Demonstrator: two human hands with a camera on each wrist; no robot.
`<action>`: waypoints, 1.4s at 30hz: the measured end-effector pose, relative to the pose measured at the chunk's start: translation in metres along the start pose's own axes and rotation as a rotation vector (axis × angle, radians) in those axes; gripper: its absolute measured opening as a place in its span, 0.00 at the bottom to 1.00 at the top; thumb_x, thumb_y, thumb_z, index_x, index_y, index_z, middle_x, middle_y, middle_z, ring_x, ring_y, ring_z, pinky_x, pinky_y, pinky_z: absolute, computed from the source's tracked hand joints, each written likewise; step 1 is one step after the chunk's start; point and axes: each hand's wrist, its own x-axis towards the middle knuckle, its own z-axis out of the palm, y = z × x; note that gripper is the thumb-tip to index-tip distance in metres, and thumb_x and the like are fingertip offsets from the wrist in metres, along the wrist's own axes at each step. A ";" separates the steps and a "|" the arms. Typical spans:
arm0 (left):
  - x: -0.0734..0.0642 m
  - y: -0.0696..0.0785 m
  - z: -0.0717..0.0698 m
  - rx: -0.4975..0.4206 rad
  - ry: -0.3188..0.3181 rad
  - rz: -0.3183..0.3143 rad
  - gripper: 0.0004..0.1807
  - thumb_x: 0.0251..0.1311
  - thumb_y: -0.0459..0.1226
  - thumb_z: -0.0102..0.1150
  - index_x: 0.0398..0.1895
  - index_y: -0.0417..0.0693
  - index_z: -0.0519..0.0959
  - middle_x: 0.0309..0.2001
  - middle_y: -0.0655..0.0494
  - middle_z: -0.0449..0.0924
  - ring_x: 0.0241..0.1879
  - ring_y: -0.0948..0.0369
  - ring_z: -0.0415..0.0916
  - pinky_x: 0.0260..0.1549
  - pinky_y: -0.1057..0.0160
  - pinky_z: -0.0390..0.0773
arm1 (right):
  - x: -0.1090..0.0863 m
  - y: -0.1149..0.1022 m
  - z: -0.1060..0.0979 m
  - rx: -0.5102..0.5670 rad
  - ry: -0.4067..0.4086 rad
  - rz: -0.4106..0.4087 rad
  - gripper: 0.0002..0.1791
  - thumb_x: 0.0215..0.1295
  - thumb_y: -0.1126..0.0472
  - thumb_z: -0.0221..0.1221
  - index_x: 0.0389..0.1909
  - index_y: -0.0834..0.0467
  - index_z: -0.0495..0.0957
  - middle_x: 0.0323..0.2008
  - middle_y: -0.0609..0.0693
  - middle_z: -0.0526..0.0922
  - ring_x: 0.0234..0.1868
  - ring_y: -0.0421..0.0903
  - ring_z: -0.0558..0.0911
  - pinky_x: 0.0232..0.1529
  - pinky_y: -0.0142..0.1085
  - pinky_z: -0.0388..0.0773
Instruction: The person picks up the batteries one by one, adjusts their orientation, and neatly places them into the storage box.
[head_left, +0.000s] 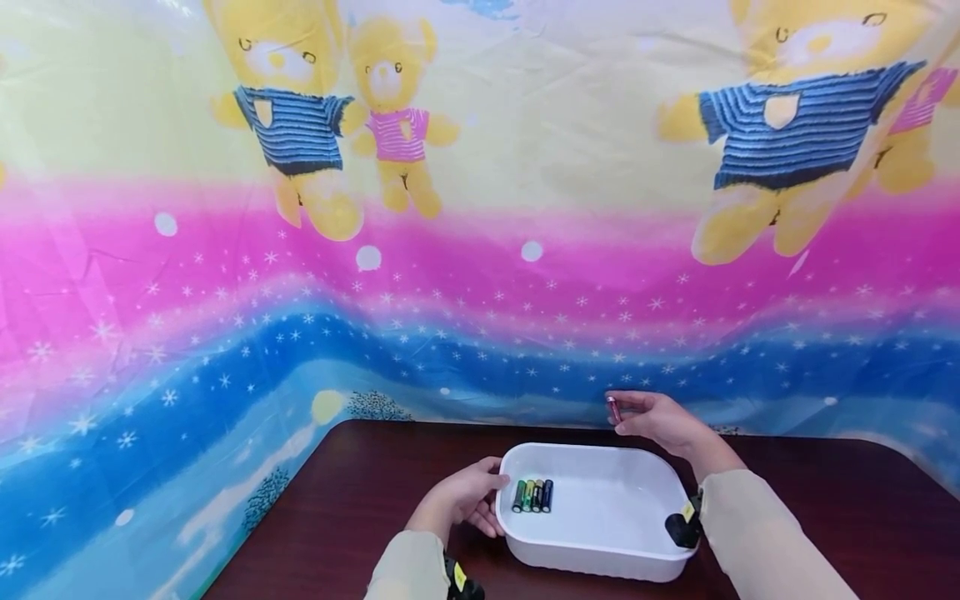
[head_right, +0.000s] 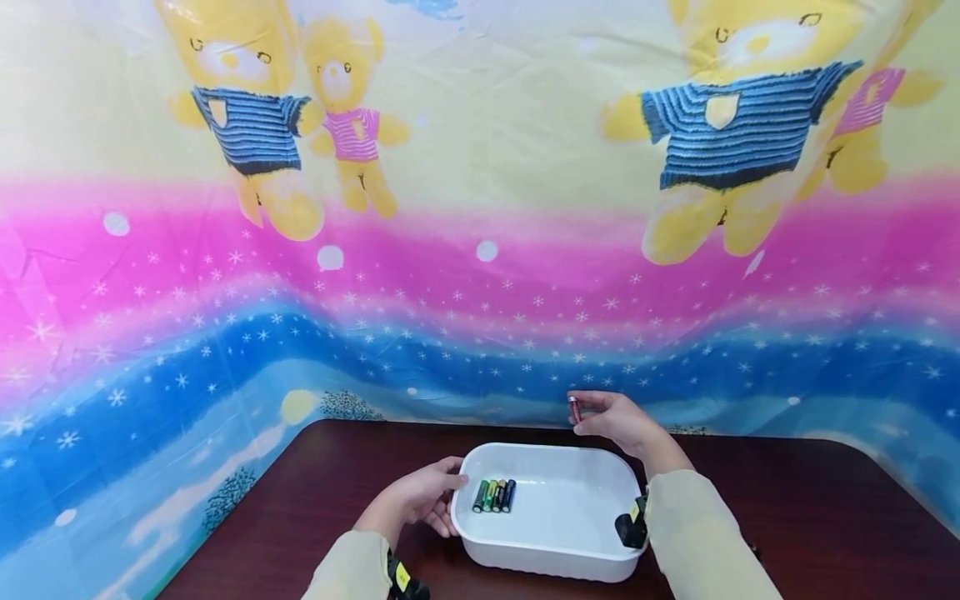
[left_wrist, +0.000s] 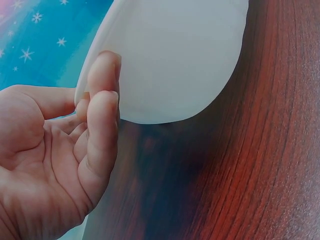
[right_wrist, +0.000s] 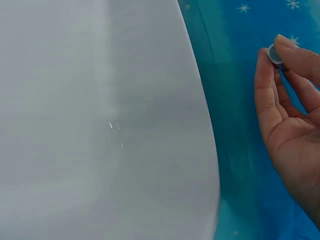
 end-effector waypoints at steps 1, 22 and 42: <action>0.000 0.000 0.000 0.003 0.000 0.000 0.25 0.69 0.40 0.44 0.66 0.46 0.56 0.32 0.37 0.77 0.15 0.54 0.77 0.16 0.58 0.81 | 0.001 0.001 0.001 0.005 0.004 -0.001 0.37 0.56 0.70 0.62 0.66 0.65 0.59 0.59 0.69 0.66 0.54 0.54 0.74 0.52 0.45 0.75; -0.002 0.003 0.002 0.005 0.011 -0.010 0.24 0.69 0.39 0.44 0.66 0.46 0.57 0.32 0.35 0.77 0.15 0.53 0.78 0.17 0.57 0.81 | 0.008 0.009 0.021 -0.066 -0.076 -0.052 0.38 0.50 0.71 0.66 0.64 0.68 0.62 0.45 0.58 0.78 0.46 0.53 0.79 0.45 0.42 0.80; -0.002 0.006 0.004 0.019 0.012 -0.008 0.22 0.69 0.36 0.42 0.64 0.45 0.57 0.29 0.31 0.77 0.14 0.53 0.77 0.16 0.56 0.81 | 0.007 0.004 0.042 -0.260 -0.265 0.018 0.27 0.50 0.62 0.68 0.49 0.67 0.71 0.38 0.53 0.81 0.39 0.48 0.80 0.35 0.42 0.81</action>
